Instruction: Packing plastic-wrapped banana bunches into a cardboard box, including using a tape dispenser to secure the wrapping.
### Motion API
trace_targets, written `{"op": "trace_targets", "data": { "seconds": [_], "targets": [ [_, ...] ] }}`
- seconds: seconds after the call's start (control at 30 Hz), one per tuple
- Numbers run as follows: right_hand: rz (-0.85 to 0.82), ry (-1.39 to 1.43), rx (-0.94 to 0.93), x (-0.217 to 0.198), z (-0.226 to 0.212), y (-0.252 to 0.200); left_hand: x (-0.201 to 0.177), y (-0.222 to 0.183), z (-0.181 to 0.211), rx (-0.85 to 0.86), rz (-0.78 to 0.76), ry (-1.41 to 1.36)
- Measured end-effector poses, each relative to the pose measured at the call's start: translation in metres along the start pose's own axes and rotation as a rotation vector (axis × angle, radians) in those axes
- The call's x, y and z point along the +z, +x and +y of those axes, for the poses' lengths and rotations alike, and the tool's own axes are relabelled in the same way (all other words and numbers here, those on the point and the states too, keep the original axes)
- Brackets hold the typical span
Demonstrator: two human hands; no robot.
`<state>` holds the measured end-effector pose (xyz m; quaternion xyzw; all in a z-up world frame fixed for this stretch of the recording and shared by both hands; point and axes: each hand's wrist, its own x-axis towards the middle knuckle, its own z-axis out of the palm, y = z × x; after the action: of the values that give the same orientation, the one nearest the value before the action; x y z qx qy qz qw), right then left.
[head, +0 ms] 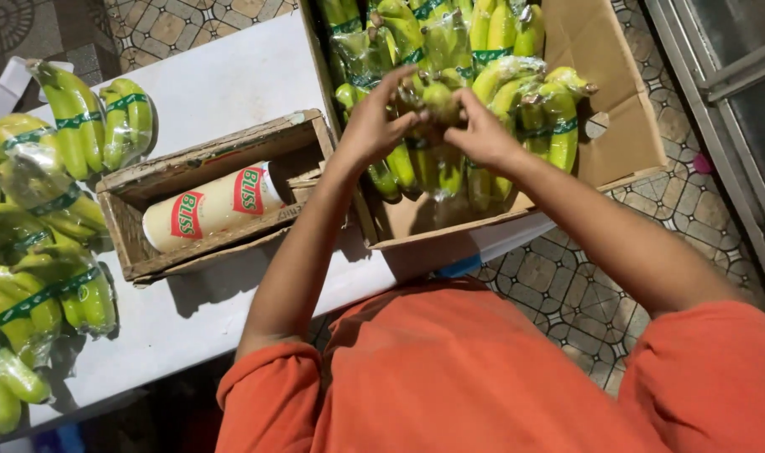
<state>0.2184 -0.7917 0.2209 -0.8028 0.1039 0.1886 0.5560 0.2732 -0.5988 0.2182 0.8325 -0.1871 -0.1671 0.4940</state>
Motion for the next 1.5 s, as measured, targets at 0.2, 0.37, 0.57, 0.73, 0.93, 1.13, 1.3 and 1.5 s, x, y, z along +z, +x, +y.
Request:
{"op": "trace_targets", "data": {
  "seconds": [0.2, 0.37, 0.57, 0.73, 0.93, 1.13, 1.3, 1.5],
  "targets": [
    [0.006, -0.594, -0.348, 0.001, 0.106, 0.057, 0.033, 0.019, -0.07, -0.011, -0.081, 0.138],
    [-0.082, -0.841, -0.243, 0.002, 0.108, 0.058, 0.045, 0.013, -0.068, -0.049, -0.163, 0.2],
    [-0.19, -0.893, -0.078, 0.012, 0.09, 0.037, 0.054, 0.012, -0.074, -0.084, -0.293, 0.329],
    [-0.19, -0.917, -0.037, 0.011, 0.107, 0.053, 0.067, 0.024, -0.092, -0.095, -0.329, 0.358],
    [-0.225, -0.955, 0.02, 0.013, 0.103, 0.06, 0.045, 0.003, -0.032, -0.258, -0.411, 0.451],
    [-0.178, -0.95, 0.037, 0.012, 0.097, 0.059, 0.048, -0.005, -0.041, -0.179, -0.309, 0.469],
    [-0.092, -1.17, 0.054, 0.017, 0.062, 0.039, 0.048, -0.008, -0.066, -0.029, -0.225, 0.388],
    [0.021, -1.103, -0.103, 0.061, -0.041, -0.008, 0.019, -0.066, -0.036, 0.358, 0.007, 0.024]
  ]
}}
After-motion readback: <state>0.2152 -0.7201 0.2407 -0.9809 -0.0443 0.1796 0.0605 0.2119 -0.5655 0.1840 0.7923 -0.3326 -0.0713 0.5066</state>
